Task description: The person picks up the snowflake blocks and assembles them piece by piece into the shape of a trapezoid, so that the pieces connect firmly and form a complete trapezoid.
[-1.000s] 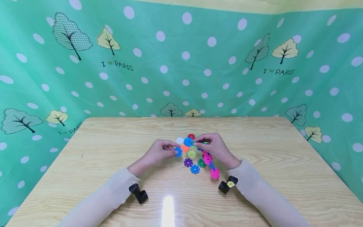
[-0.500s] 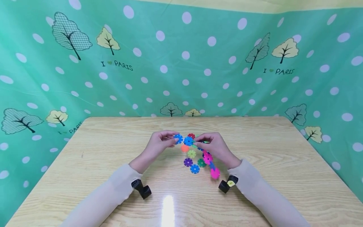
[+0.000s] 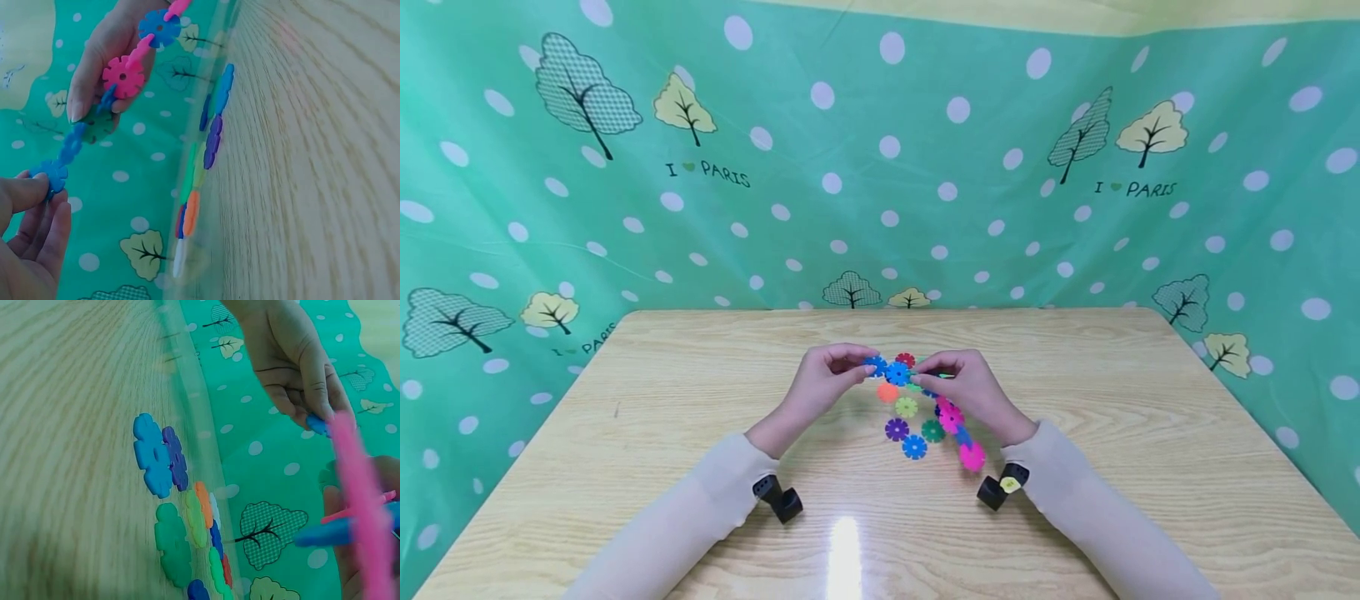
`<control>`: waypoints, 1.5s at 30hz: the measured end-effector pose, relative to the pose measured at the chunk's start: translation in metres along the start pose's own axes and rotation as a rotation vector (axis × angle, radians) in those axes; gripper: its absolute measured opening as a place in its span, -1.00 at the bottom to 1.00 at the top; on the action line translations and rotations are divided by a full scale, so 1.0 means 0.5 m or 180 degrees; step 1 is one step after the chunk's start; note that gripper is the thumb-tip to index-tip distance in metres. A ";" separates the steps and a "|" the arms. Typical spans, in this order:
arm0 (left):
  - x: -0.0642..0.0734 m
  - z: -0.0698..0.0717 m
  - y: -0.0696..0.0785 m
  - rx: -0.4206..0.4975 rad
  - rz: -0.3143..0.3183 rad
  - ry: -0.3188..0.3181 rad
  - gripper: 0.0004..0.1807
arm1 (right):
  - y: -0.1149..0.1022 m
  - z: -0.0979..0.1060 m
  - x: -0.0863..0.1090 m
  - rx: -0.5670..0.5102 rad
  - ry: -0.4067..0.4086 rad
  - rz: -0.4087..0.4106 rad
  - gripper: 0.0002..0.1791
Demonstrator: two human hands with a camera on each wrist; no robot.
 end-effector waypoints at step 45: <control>-0.006 -0.028 0.016 -0.1505 -0.1506 0.0559 -0.85 | 0.053 0.004 -0.018 0.0007 0.0407 0.0512 -0.88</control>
Point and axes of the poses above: each hand's wrist, its own x-axis away from the middle knuckle, its own z-axis out of the back of the hand, y = z × x, the point moved 2 cm from there along -x, towards the middle knuckle, and after that the axes turned 15 degrees about -y, right-handed, at the moved point
